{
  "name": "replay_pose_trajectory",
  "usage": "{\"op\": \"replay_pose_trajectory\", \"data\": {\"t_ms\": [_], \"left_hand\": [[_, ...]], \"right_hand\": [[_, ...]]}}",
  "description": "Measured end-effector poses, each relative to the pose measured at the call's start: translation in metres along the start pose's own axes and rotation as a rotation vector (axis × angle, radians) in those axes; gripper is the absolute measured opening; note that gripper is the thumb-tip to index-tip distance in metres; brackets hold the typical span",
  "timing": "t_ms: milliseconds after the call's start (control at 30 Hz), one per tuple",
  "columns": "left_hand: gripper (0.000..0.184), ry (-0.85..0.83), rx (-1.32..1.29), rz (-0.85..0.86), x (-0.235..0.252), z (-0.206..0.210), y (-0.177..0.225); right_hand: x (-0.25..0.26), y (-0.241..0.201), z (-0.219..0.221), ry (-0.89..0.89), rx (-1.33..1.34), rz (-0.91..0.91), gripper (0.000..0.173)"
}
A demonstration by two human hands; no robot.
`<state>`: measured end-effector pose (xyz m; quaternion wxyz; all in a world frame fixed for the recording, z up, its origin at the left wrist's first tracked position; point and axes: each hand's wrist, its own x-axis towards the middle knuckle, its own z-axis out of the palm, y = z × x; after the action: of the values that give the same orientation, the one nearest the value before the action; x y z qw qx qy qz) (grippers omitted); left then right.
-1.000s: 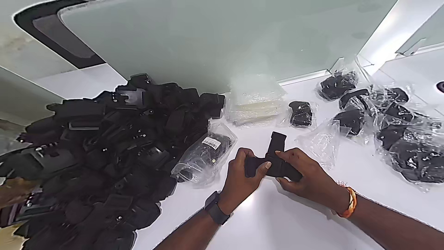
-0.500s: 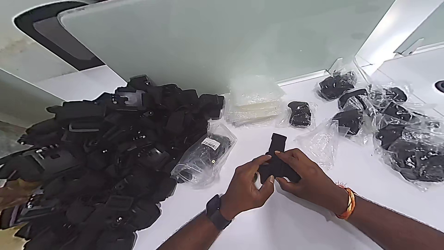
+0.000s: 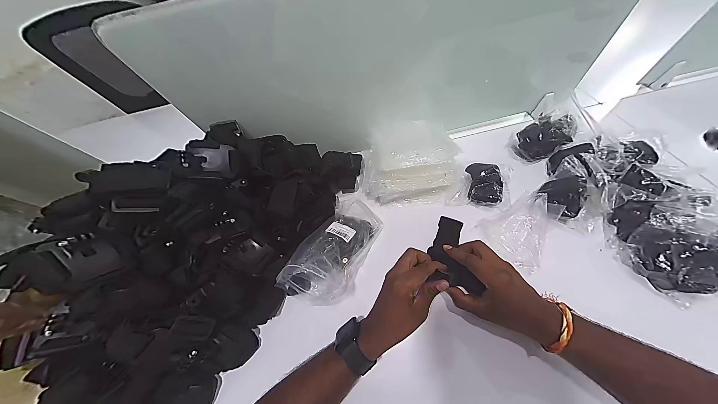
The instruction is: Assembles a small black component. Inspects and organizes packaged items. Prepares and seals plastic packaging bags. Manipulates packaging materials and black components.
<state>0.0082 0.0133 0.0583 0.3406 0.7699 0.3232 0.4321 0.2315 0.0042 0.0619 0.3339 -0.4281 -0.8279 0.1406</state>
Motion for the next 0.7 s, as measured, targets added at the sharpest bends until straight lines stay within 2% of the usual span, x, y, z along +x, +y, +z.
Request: {"op": "replay_pose_trajectory", "data": {"t_ms": [167,300,467,700], "left_hand": [[0.029,0.025,0.070,-0.049,-0.0015,0.0020,-0.0023],[0.026,0.056,-0.021,-0.109,0.0003,0.0026,-0.0036],[0.042,0.029,-0.124,-0.219,0.0014,0.0026,-0.0067],[0.051,-0.061,-0.242,-0.179,0.0031,-0.0011,-0.0070]], "right_hand": [[-0.0002,0.0004,0.0008,0.011,-0.004,-0.020,0.060],[-0.0001,0.0011,0.0011,0.026,0.007,-0.046,0.058],[-0.0011,0.0001,0.0011,0.022,0.026,-0.064,0.059],[-0.0035,-0.0001,0.0025,0.000,0.057,-0.111,0.056]]}}
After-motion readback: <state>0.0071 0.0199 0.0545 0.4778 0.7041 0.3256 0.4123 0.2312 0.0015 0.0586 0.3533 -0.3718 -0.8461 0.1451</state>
